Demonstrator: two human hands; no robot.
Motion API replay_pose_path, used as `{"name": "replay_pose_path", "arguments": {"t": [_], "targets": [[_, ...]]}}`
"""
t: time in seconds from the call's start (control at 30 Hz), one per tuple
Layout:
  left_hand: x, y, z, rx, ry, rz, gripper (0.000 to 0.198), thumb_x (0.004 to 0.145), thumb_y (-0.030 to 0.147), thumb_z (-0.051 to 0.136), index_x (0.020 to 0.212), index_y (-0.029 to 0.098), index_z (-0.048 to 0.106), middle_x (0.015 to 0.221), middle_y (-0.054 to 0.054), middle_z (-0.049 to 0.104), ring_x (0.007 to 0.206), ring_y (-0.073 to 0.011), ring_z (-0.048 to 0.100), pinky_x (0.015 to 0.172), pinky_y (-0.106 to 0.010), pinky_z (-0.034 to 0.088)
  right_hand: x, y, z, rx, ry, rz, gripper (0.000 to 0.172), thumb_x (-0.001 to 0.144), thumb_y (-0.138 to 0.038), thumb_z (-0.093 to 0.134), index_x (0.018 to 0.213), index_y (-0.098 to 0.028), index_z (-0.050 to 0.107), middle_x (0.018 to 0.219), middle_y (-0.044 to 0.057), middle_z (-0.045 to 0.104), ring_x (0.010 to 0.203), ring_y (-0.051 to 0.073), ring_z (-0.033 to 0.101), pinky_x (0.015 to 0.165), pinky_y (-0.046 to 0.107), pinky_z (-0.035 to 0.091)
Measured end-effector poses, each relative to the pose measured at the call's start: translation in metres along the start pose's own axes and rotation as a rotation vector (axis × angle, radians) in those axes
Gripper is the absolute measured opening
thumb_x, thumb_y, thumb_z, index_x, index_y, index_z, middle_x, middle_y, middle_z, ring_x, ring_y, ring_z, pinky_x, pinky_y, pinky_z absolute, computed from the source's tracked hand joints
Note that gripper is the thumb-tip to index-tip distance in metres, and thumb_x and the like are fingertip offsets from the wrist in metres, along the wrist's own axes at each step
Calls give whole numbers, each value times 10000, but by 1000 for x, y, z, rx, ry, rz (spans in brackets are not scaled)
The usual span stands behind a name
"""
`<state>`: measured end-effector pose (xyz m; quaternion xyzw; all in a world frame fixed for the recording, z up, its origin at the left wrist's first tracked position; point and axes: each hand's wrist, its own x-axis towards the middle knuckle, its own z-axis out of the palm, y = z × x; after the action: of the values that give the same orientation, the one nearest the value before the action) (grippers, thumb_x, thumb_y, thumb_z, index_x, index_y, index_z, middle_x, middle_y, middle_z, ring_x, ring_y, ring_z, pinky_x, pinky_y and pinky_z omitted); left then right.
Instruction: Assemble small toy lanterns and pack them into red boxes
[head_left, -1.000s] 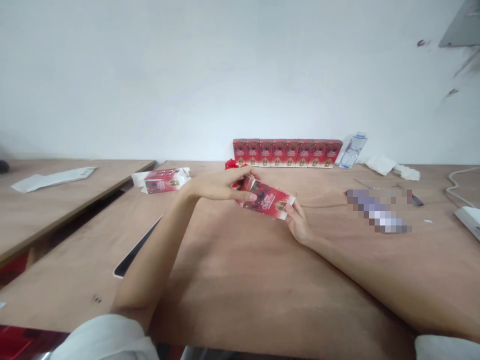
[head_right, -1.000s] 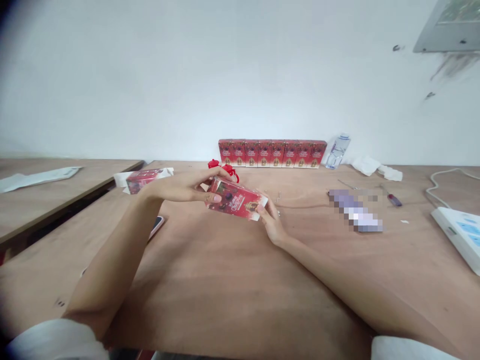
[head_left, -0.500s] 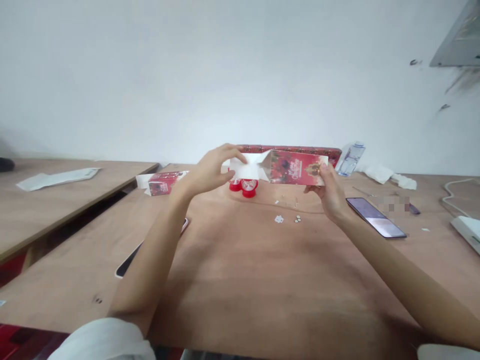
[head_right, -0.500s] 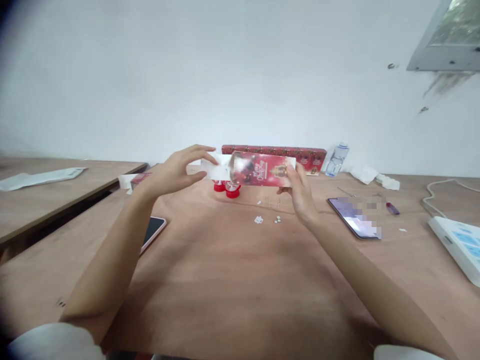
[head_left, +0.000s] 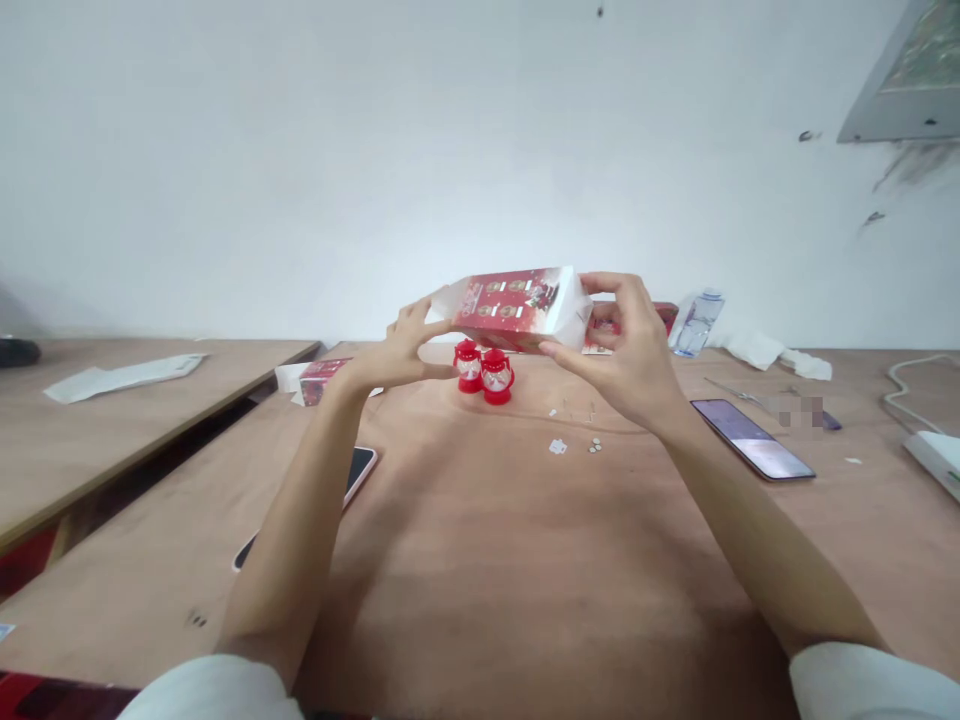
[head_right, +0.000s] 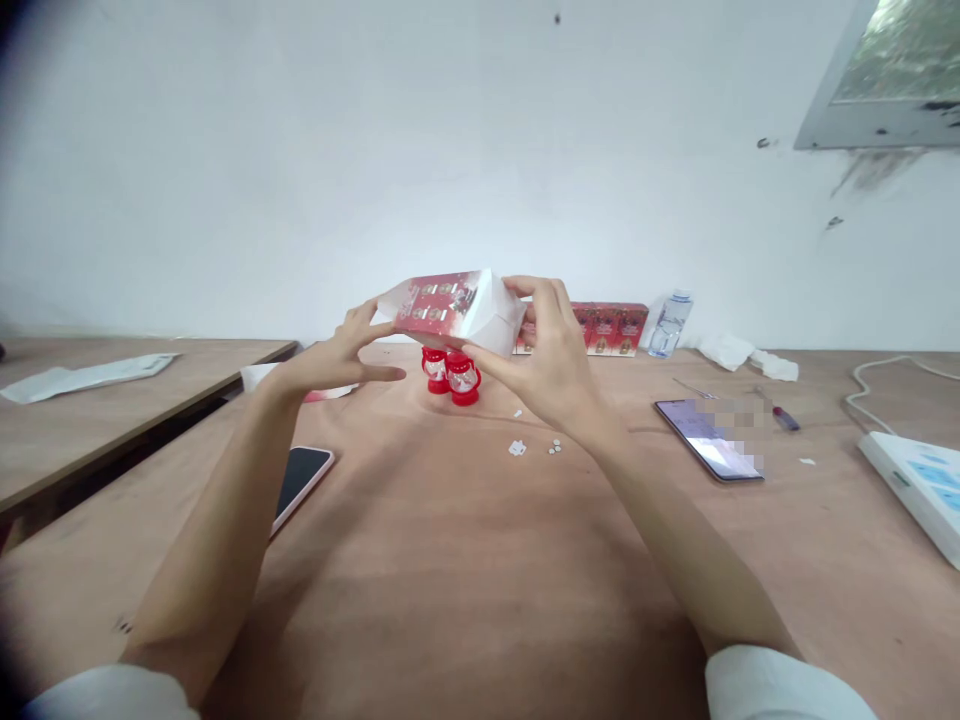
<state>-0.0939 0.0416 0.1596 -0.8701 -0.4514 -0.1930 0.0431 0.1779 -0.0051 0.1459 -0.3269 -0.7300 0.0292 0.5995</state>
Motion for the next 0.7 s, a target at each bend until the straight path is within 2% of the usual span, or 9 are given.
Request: {"name": "replay_pose_path", "arguments": {"t": [0.1, 0.17, 0.23, 0.3, 0.33, 0.4, 0.5, 0.6, 0.7], "targets": [[3, -11, 3, -8, 29, 23, 507, 746, 550, 600, 1221, 389, 533, 1484, -57, 232, 1337, -392, 223, 992, -619, 310, 1, 12, -4, 79, 29, 54, 548, 709, -503, 679, 1153, -267, 461, 1172, 58, 503, 984, 204, 568, 717, 329, 557], [3, -10, 1, -18, 104, 27, 443, 767, 561, 572, 1154, 346, 581, 1466, -65, 273, 1325, -374, 253, 996, -606, 308, 2, 20, -5, 87, 79, 79, 547, 716, -512, 670, 1153, -277, 440, 1164, 53, 497, 951, 196, 584, 703, 330, 550], [2, -1, -3, -14, 275, -6, 476, 770, 569, 567, 1165, 302, 552, 1439, -87, 318, 1311, -357, 280, 1008, -595, 287, 1, 22, -3, 61, 120, 101, 549, 703, -511, 682, 1133, -271, 439, 1140, 54, 507, 914, 194, 591, 690, 337, 543], [1, 18, -6, 23, 470, -8, 628, 732, 576, 613, 1258, 277, 444, 1429, -115, 334, 1317, -360, 270, 1027, -588, 247, -3, 19, 3, 20, 129, 123, 536, 686, -509, 697, 1088, -254, 452, 1086, 56, 538, 883, 197, 590, 690, 345, 538], [1, 31, -6, 52, 517, 32, 734, 696, 578, 652, 1304, 269, 379, 1436, -125, 326, 1330, -368, 247, 1040, -583, 223, -6, 16, 7, 1, 128, 135, 527, 678, -512, 701, 1062, -246, 457, 1051, 55, 555, 869, 200, 590, 697, 352, 535], [3, 55, -1, 102, 472, 170, 862, 656, 563, 696, 1354, 260, 288, 1430, -130, 348, 1345, -371, 239, 1068, -566, 171, -10, 10, 15, -21, 119, 158, 526, 667, -524, 704, 1032, -238, 456, 991, 48, 576, 851, 205, 591, 725, 370, 529], [10, 80, 11, 133, 357, 278, 748, 735, 445, 647, 1357, 234, 288, 1335, -116, 472, 1288, -323, 374, 1091, -518, 152, -14, 4, 21, -11, 57, 175, 533, 687, -535, 686, 1062, -248, 438, 980, 32, 580, 861, 204, 592, 778, 391, 515], [15, 82, 19, 86, 306, 221, 611, 755, 335, 606, 1303, 207, 369, 1184, -93, 582, 1092, -261, 550, 982, -418, 338, -14, 2, 19, -18, -54, 101, 472, 735, -500, 664, 1084, -265, 451, 1045, 31, 570, 937, 209, 578, 845, 403, 483], [14, 73, 18, 88, 286, 190, 587, 729, 327, 625, 1258, 195, 407, 1178, -100, 590, 1028, -258, 570, 826, -355, 415, -12, 0, 15, -99, -131, -19, 434, 728, -469, 688, 1062, -261, 506, 1098, 59, 542, 1042, 248, 527, 912, 437, 434]]}}
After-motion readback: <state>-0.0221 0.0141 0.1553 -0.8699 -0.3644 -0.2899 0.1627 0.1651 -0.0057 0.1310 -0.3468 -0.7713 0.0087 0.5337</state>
